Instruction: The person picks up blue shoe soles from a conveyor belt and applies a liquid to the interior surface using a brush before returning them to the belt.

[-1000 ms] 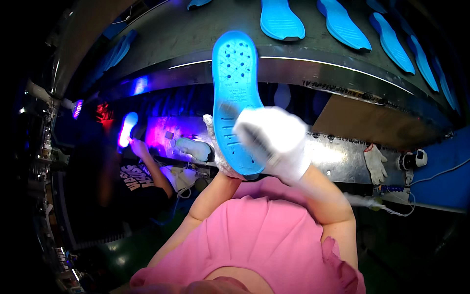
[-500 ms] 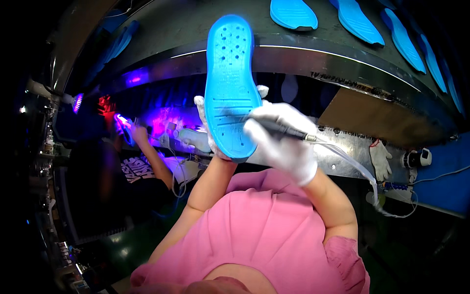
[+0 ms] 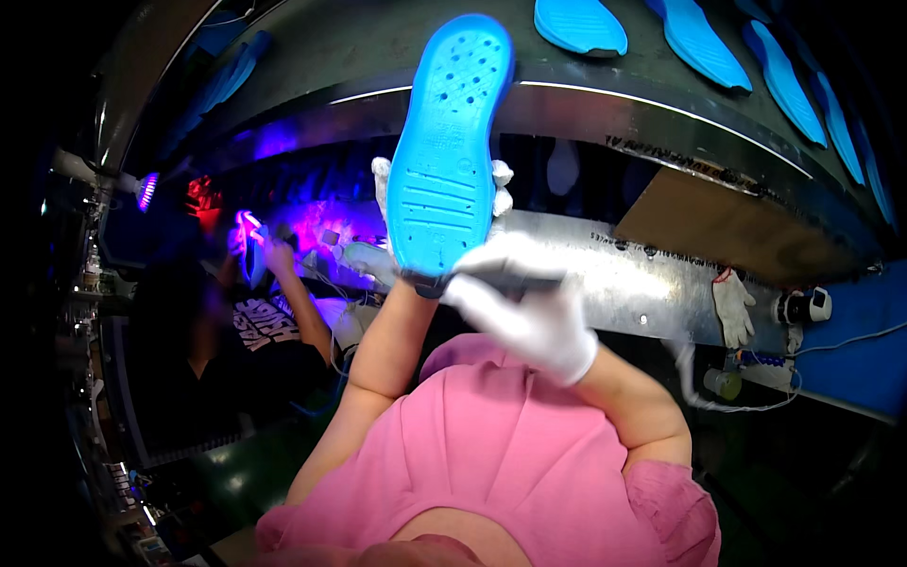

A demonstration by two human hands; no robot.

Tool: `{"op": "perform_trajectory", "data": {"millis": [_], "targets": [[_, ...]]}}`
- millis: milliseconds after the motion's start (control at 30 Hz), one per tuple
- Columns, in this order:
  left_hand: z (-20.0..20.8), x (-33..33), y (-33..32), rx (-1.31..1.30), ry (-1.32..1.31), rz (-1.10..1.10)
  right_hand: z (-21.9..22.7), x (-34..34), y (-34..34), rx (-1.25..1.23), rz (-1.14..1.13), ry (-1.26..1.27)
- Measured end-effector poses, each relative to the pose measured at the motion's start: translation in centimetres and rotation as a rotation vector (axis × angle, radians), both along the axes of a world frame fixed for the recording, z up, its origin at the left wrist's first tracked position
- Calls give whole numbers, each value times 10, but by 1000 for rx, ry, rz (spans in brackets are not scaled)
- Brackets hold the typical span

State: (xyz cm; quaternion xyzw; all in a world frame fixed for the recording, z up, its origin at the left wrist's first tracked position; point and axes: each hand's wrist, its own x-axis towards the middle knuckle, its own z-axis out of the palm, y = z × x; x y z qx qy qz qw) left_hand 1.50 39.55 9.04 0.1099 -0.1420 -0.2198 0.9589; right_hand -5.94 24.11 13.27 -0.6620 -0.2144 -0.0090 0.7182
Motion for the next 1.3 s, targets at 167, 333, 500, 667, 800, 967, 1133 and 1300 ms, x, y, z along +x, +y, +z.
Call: {"op": "perform_trajectory", "data": {"millis": [167,333,500,667,800,967,1133,1300], "targets": [[-2,12,21,140,-40,-205,14,23,-27,-776,175,-654],[14,18,24,231,506,-300,19,31,-30,-628,303,-594],[5,30,33,685,225,-311,24,17,-18,-878,351,-827],[-15,49,48,987,-193,-49,19,39,-25,-572,159,-514],[23,35,42,1098,-118,-63,29,21,-19,-829,234,-898],[-2,49,69,1227,-643,71,25,31,-33,-704,147,-664],[14,43,62,1183,-412,4,34,21,-29,-733,58,-805],[14,41,73,1238,-550,119,44,16,-29,-981,37,-804]]}}
